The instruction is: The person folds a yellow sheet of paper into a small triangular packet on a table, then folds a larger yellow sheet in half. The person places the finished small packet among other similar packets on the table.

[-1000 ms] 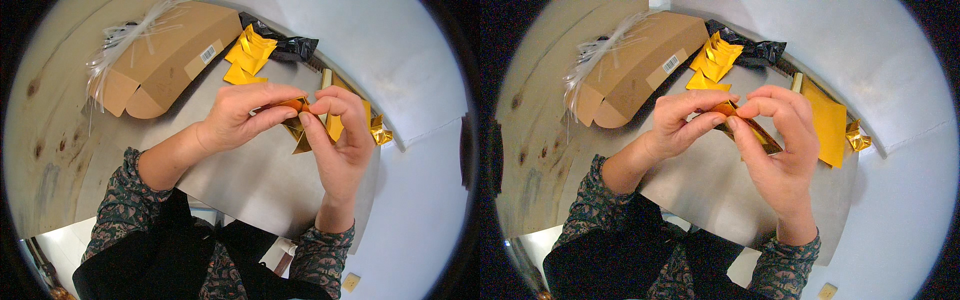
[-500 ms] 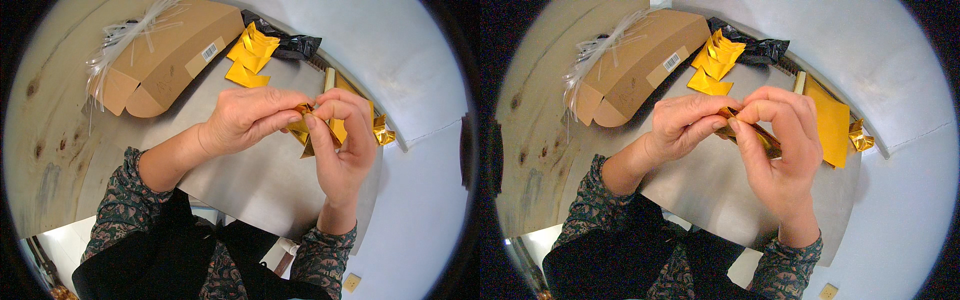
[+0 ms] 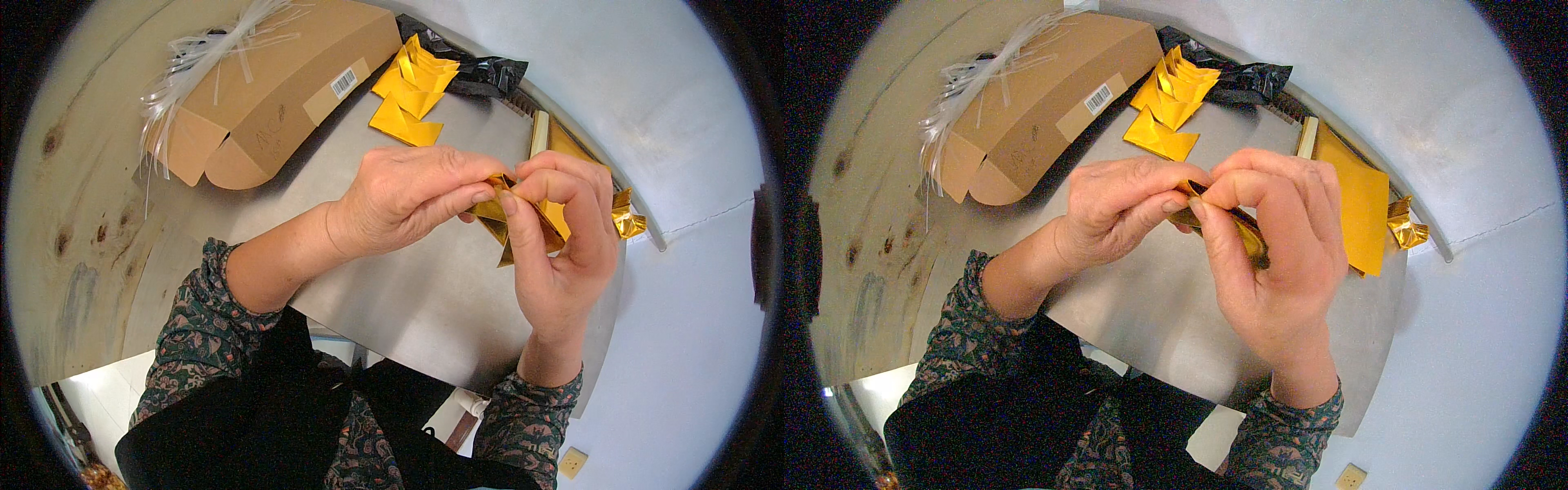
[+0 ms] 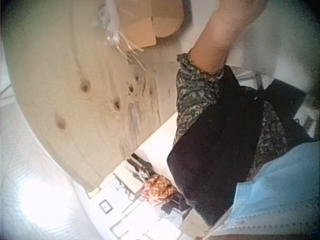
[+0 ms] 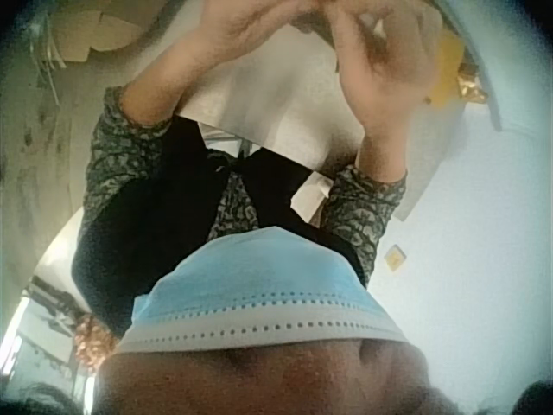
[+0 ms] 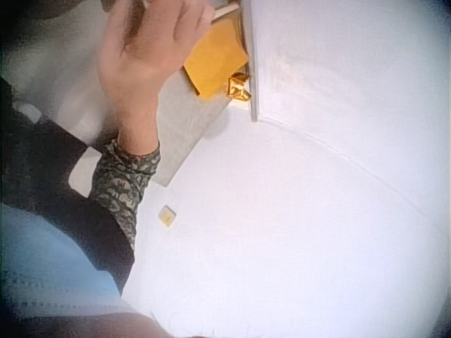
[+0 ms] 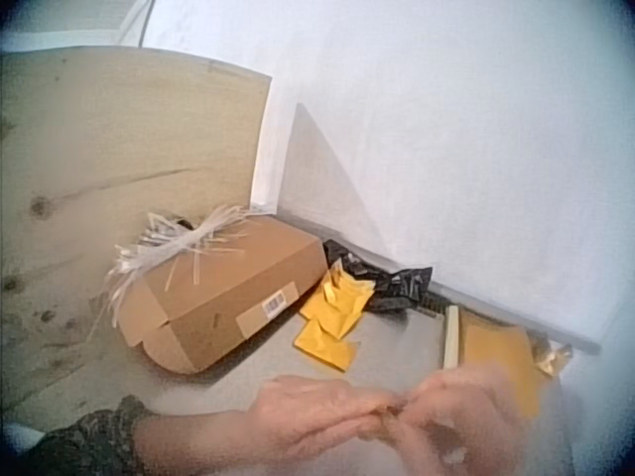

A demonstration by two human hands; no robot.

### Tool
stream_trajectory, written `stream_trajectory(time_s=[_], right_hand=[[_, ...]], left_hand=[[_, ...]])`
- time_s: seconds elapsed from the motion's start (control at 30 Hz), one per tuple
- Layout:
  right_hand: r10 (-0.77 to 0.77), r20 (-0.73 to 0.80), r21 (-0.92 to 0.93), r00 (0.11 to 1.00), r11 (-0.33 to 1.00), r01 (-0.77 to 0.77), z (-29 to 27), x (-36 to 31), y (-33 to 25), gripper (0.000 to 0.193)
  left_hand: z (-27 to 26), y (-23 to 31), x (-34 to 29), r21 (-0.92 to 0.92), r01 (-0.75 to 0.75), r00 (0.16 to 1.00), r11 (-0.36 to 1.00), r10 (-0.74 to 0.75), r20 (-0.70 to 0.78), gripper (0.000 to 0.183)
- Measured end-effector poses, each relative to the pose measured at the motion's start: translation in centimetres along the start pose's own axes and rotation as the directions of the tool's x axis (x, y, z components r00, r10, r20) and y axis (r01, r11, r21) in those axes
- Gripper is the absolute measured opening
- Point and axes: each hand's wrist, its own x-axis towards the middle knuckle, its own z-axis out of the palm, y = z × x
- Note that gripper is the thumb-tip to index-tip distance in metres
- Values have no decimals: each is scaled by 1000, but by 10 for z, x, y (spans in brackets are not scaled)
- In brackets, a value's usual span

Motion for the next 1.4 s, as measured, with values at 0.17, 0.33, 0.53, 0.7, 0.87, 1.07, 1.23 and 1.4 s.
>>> stream_trajectory(time_s=[0.17,0.33,0.53,0.7,0.87,1.07,1.23,1.4], right_hand=[[-12,8,-34,1000,999,12,-1,0,-2,18],[-14,11,-41,1000,999,15,0,0,-1,18],[66,45,84,997,994,-70,-2,0,-1,18],[105,36,94,994,990,-108,-5,-2,0,18],[62,54,65,997,996,-65,-6,-1,3,18],[56,70,65,996,996,-60,-5,0,2,16],[72,87,67,994,995,-78,-5,1,1,16],[61,95,57,994,996,-67,-5,0,1,16]], left_hand=[[1,0,0,-5,-13,1000,1000,13,-6,20],[-1,1,1,56,-45,999,997,44,20,24],[-1,-1,3,108,-127,992,986,129,-9,29],[0,-3,2,148,-131,990,980,136,-24,29],[1,-2,1,124,-130,991,984,133,-16,26],[0,0,1,120,-112,994,986,112,8,24],[1,1,-1,77,-87,996,993,88,0,22],[1,3,-1,92,-88,996,992,87,12,21]])
